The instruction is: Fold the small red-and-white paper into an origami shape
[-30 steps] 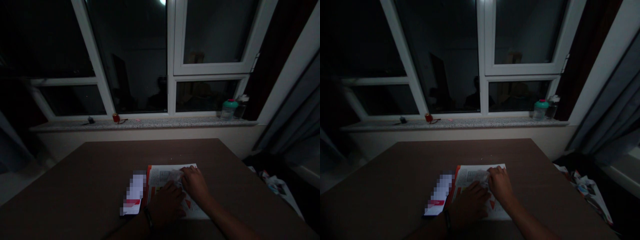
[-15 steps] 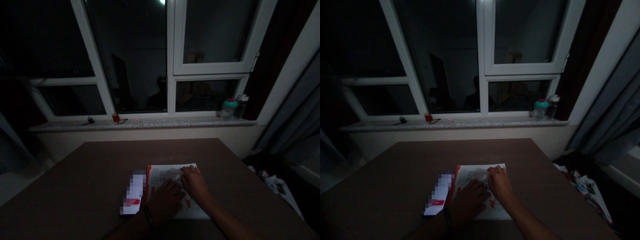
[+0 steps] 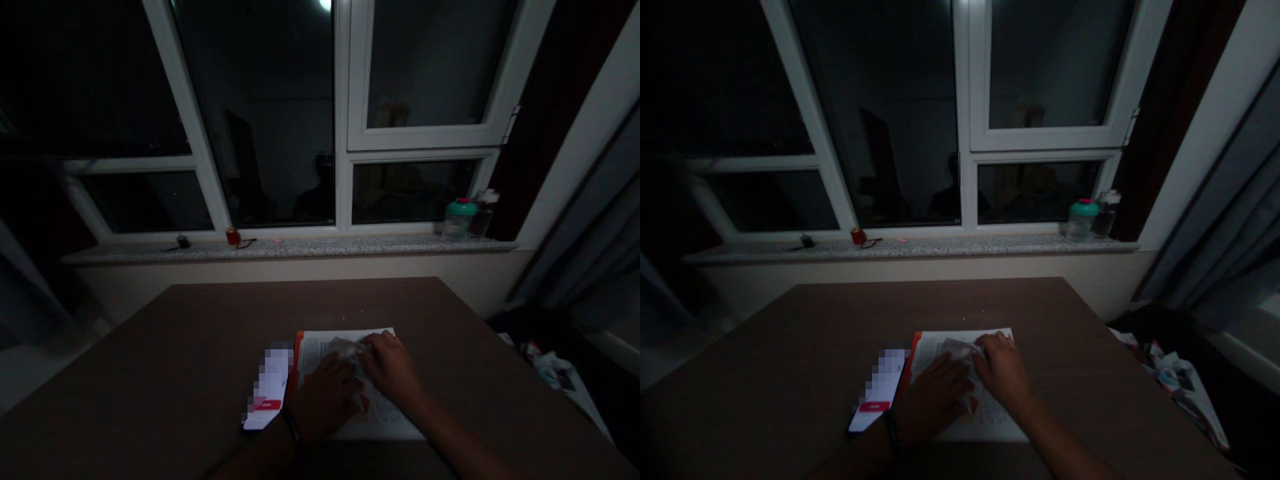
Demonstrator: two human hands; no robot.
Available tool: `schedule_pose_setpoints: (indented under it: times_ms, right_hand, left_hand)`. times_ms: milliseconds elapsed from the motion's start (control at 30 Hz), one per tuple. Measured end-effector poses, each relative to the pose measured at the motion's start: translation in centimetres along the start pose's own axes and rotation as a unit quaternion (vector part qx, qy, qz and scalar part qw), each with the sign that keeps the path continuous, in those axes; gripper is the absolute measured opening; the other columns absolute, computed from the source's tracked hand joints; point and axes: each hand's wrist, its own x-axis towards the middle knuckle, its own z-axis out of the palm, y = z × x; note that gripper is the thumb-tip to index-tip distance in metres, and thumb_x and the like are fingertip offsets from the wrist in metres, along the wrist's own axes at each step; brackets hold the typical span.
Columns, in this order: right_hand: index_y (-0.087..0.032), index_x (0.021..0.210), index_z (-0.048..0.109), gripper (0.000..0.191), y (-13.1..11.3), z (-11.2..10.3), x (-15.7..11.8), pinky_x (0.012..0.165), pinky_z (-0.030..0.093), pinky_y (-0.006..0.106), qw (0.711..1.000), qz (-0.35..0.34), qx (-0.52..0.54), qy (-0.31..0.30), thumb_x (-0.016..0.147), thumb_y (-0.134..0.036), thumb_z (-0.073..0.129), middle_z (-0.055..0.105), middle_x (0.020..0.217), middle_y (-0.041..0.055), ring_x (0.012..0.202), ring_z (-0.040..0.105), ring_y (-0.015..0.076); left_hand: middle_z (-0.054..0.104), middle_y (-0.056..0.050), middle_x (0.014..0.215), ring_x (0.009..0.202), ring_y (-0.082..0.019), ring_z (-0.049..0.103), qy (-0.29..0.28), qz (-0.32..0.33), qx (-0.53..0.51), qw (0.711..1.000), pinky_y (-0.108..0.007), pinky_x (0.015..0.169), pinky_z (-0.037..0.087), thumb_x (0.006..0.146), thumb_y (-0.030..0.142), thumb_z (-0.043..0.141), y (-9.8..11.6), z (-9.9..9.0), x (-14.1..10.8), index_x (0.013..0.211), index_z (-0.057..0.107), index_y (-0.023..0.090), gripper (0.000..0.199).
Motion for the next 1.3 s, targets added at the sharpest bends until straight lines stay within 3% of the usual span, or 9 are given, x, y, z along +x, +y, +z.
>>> schedule_pose_setpoints:
  times_ms: [167,433,633,900,1067,1300]
  right_hand:
    - [-0.02,0.092,0.056,0.006,0.5,-0.3,-0.8,0.075,0.044,0.032,0.991,-0.074,0.11,0.0,0.088,-0.018,0.052,0.056,0.084,0.0041,0.084,0.054,0.0212]
    - [-0.022,0.111,0.059,0.029,0.5,-1.0,-0.7,0.088,0.046,0.037,0.969,-0.191,0.134,-0.076,0.088,-0.009,0.048,0.06,0.106,0.0078,0.102,0.052,0.0231]
    - [-0.022,0.123,0.057,0.039,0.9,-0.9,-0.5,0.096,0.045,0.037,0.968,-0.197,0.11,-0.11,0.09,-0.006,0.044,0.061,0.117,0.0086,0.109,0.053,0.0213]
    - [-0.024,0.133,0.055,0.047,1.3,-1.2,-0.5,0.106,0.04,0.041,0.969,-0.194,0.036,-0.146,0.09,-0.007,0.046,0.058,0.133,0.0074,0.123,0.049,0.0232]
    - [-0.025,0.133,0.056,0.047,0.5,-2.0,-0.6,0.101,0.043,0.041,0.968,-0.191,0.011,-0.163,0.089,-0.009,0.049,0.061,0.125,0.0088,0.117,0.051,0.0244]
    - [-0.021,0.128,0.059,0.046,0.4,-2.0,-0.7,0.099,0.041,0.04,0.964,-0.195,-0.012,-0.179,0.086,-0.005,0.048,0.059,0.123,0.0094,0.115,0.049,0.0247]
  left_hand:
    - [0.059,-0.003,0.123,0.121,-0.022,0.052,0.004,-0.015,-0.026,1.0,-0.044,0.117,0.018,0.094,0.037,0.063,-0.8,-0.5,-0.4,0.113,0.061,0.025,0.023]
    - [0.056,-0.006,0.131,0.128,-0.023,0.046,-0.011,-0.009,-0.029,0.999,-0.045,0.117,0.017,0.093,0.037,0.064,-1.0,-0.6,-0.5,0.115,0.058,0.023,0.027]
    - [0.054,-0.007,0.135,0.131,-0.024,0.044,-0.019,-0.002,-0.019,1.0,-0.045,0.116,0.02,0.092,0.038,0.064,-1.0,-0.6,-0.7,0.123,0.054,0.024,0.035]
    - [0.056,-0.007,0.129,0.126,-0.024,0.048,-0.011,-0.001,-0.01,1.0,-0.044,0.116,0.021,0.091,0.038,0.066,-0.7,-0.5,-0.7,0.118,0.056,0.021,0.034]
    - [0.057,-0.008,0.128,0.126,-0.026,0.047,-0.01,-0.003,-0.002,1.0,-0.045,0.115,0.023,0.093,0.04,0.063,-0.4,-0.8,-0.8,0.119,0.055,0.02,0.034]
    - [0.052,-0.009,0.135,0.127,-0.027,0.044,-0.041,-0.021,-0.043,0.998,-0.039,0.106,0.038,0.09,0.038,0.068,-0.3,-0.9,-1.0,0.125,0.051,0.019,0.043]
